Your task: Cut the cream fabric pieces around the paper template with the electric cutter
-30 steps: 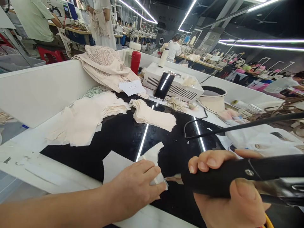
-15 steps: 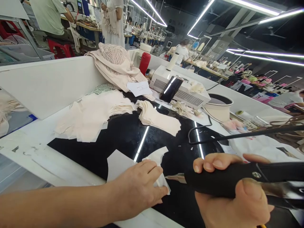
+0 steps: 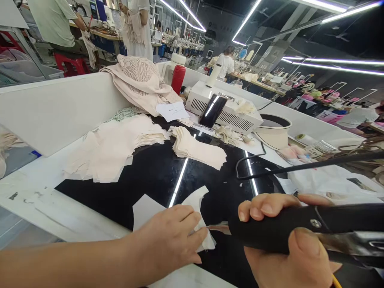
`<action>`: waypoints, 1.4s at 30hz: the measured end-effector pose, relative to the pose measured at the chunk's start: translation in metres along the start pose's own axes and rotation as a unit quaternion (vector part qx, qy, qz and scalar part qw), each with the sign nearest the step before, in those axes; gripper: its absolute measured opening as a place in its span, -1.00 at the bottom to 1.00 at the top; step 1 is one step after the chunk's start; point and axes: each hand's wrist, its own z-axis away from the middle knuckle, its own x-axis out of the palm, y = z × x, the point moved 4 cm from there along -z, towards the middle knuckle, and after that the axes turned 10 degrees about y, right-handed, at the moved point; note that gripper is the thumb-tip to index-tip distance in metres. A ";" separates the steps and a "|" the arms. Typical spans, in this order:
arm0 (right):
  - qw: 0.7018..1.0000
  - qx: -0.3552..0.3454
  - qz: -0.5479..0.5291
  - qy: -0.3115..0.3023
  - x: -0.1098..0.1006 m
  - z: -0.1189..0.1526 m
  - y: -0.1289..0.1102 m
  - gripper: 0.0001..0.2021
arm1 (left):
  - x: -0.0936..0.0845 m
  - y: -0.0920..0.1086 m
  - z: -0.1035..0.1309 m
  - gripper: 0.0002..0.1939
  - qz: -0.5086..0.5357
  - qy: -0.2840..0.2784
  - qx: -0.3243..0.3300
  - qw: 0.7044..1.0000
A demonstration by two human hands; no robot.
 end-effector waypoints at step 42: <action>1.000 0.007 -0.010 -0.026 0.013 0.001 0.022 -0.71 | -0.021 -0.017 0.005 -0.38 0.041 0.009 -0.017 0.999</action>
